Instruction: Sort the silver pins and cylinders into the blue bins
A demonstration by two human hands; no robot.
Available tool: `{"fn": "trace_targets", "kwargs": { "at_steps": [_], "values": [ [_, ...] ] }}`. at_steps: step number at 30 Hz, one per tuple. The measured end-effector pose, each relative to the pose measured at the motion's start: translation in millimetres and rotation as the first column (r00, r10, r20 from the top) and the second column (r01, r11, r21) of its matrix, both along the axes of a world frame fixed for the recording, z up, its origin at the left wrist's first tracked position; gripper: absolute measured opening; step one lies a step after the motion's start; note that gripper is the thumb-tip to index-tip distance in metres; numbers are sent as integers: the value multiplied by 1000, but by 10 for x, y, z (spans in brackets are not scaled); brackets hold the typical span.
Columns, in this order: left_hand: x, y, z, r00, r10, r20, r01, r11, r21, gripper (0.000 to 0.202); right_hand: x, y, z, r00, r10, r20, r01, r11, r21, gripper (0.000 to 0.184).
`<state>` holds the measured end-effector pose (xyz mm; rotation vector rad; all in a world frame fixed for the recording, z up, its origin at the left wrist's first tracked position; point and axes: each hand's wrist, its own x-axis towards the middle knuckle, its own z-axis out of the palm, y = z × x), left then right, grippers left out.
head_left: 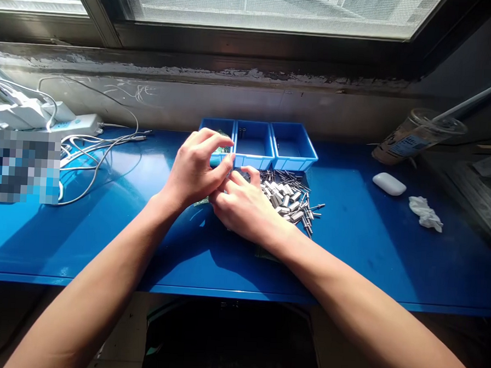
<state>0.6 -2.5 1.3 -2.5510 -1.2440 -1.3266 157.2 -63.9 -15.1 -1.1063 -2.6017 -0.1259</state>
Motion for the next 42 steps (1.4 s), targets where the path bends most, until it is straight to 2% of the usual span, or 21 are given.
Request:
{"fn": "trace_targets", "kwargs": {
  "at_steps": [4,10,17,26,34,42],
  "values": [
    [-7,-19,21,1000,-12,16,12,1000,1,17,-7,-21,-11,1000,-5,-30,4,1000,-21,34],
    [-14,-42,49,999,7,33,-6,999,-34,16,-43,-15,-45,998,-63,9,63,997,-32,33],
    [-9,-42,31,999,-8,39,11,997,-82,15,-46,-5,-28,999,-37,10,37,998,-52,33],
    [0,-43,-1,998,-39,39,43,994,-99,16,-84,-9,-39,995,-81,-49,75,990,-118,33],
    [19,-55,6,997,-56,47,61,992,-113,16,-49,19,-31,998,-62,-21,59,992,-113,34],
    [32,-66,-2,995,-89,41,93,992,-88,16,-7,38,-69,1000,-13,-7,13,999,-35,37]
  ]
}}
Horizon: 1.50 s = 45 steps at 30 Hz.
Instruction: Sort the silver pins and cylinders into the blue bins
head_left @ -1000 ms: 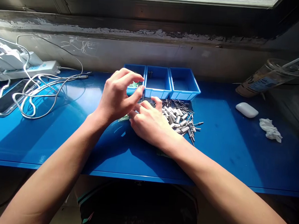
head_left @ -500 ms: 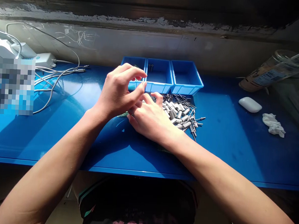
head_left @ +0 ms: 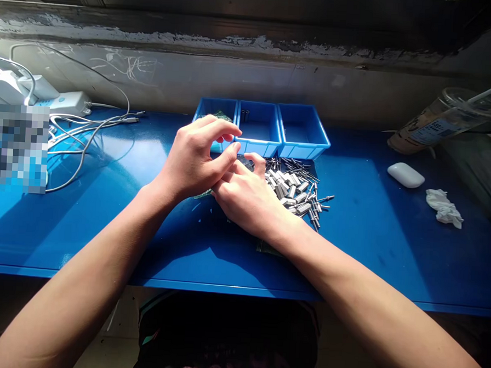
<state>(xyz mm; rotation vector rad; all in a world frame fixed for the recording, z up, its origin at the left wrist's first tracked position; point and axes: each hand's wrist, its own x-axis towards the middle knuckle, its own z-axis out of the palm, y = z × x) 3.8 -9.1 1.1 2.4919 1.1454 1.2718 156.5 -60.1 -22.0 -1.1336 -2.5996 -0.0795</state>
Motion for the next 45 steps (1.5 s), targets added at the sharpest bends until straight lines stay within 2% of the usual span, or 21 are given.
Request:
{"fn": "trace_targets", "kwargs": {
  "at_steps": [8,14,17,20,24,27,31,34,37,39,42,45],
  "values": [
    [-26,-22,61,997,-25,74,30,997,-65,18,5,-38,73,1000,16,-25,-16,1000,22,41],
    [-124,26,60,964,-65,256,123,968,-218,48,27,0,73,969,-33,-246,52,996,71,27],
    [-152,54,12,946,-96,311,183,947,-263,64,75,88,57,894,-25,-448,53,997,51,27],
    [-147,54,-21,937,-118,328,220,930,-294,73,138,184,66,752,-10,-659,47,998,39,23],
    [-117,23,-18,952,-158,264,235,926,-294,64,234,271,108,592,-113,-798,94,993,-71,14],
    [-90,12,-15,965,-166,202,221,931,-291,46,296,313,118,509,-222,-831,105,975,-197,16],
    [-68,33,-39,973,-148,180,195,939,-285,35,333,356,85,430,-283,-858,64,957,-283,19],
    [-60,48,-51,976,-141,164,188,927,-324,28,328,370,72,395,-276,-876,19,956,-292,17],
    [-55,54,-54,966,-149,212,218,910,-353,24,322,367,95,365,-257,-895,-33,957,-288,16],
    [-52,57,-55,949,-148,278,246,900,-360,25,325,360,123,347,-270,-898,-83,945,-316,26],
    [-49,60,-46,914,-133,384,285,883,-372,29,332,351,156,357,-316,-879,-203,893,-403,49],
    [-51,58,-21,889,-108,444,303,867,-396,34,330,349,160,390,-336,-858,-282,843,-458,52]
  ]
}}
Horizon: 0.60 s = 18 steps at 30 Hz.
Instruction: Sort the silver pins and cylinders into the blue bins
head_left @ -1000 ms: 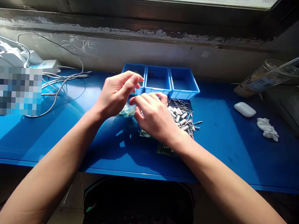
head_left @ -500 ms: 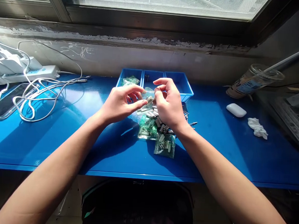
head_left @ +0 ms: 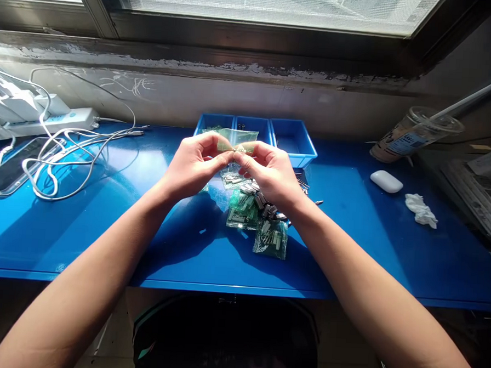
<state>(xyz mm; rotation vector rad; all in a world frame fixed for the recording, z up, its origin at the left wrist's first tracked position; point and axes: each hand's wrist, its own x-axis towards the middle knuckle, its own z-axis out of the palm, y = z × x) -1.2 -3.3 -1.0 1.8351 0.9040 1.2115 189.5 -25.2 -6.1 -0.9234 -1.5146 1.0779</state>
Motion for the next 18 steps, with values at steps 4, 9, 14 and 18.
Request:
{"fn": "trace_targets", "kwargs": {
  "at_steps": [4,9,14,18],
  "values": [
    [-19,-6,41,999,-36,-14,35,997,-74,37,-7,2,-11,1000,-15,-2,15,1000,13,47],
    [-46,-14,70,996,-76,-49,71,991,-110,48,12,10,-5,999,-30,30,29,999,35,46],
    [-53,-18,73,991,-95,-90,85,991,-104,50,24,19,-12,1000,-10,12,10,998,57,47],
    [-46,-23,55,986,-107,-124,98,992,-77,52,17,25,-12,1000,18,6,-18,999,46,45]
  ]
}}
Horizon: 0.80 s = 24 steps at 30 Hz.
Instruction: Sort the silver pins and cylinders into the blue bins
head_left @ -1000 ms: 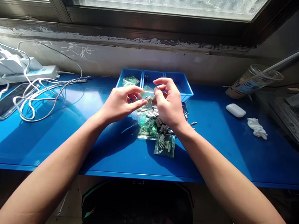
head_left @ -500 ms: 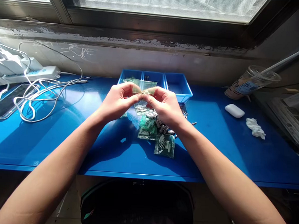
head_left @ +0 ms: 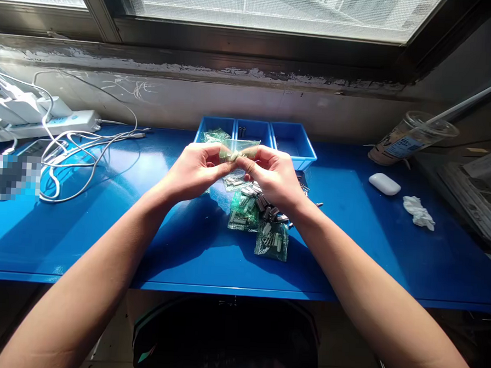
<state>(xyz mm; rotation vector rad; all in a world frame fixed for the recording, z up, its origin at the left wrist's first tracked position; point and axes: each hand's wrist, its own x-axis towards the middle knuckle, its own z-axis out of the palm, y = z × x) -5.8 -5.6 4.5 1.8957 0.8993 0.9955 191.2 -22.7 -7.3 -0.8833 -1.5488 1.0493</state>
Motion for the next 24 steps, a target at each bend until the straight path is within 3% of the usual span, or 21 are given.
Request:
{"fn": "trace_targets", "kwargs": {
  "at_steps": [2,4,5,7,8,9,10,11,13,16,18,24],
  "values": [
    [0,-14,9,999,53,0,-53,996,68,52,9,4,3,1000,11,14,-11,999,-32,42],
    [-20,-24,43,971,233,49,-238,944,229,46,25,7,4,994,-22,104,28,998,-59,39],
    [-41,-19,66,929,356,98,-368,869,330,42,32,5,3,982,-54,179,64,997,-52,39],
    [-108,22,109,797,565,214,-586,637,502,34,35,-10,-2,927,-131,352,126,991,37,36],
    [-150,61,119,739,626,249,-637,529,561,32,27,-25,-6,888,-167,428,129,985,115,33],
    [-193,111,118,705,662,257,-652,460,603,31,12,-47,-10,852,-191,487,106,975,196,30],
    [-236,169,103,696,680,233,-638,437,634,32,-8,-75,-13,822,-198,534,60,962,265,28],
    [-274,230,73,712,682,168,-598,463,654,33,-33,-109,-14,794,-193,577,1,949,316,27],
    [-335,344,-18,753,657,-38,-475,582,660,33,-88,-190,-7,724,-157,672,-120,930,347,30],
    [-376,437,-163,710,613,-346,-325,721,612,36,-157,-311,13,586,-121,801,-241,918,315,40],
    [-374,442,-218,675,605,-423,-303,749,589,39,-187,-370,17,524,-108,845,-293,909,298,44],
    [-306,355,-237,697,540,-471,-240,795,557,31,-229,-418,-37,446,-41,894,-369,902,225,46]
  ]
}}
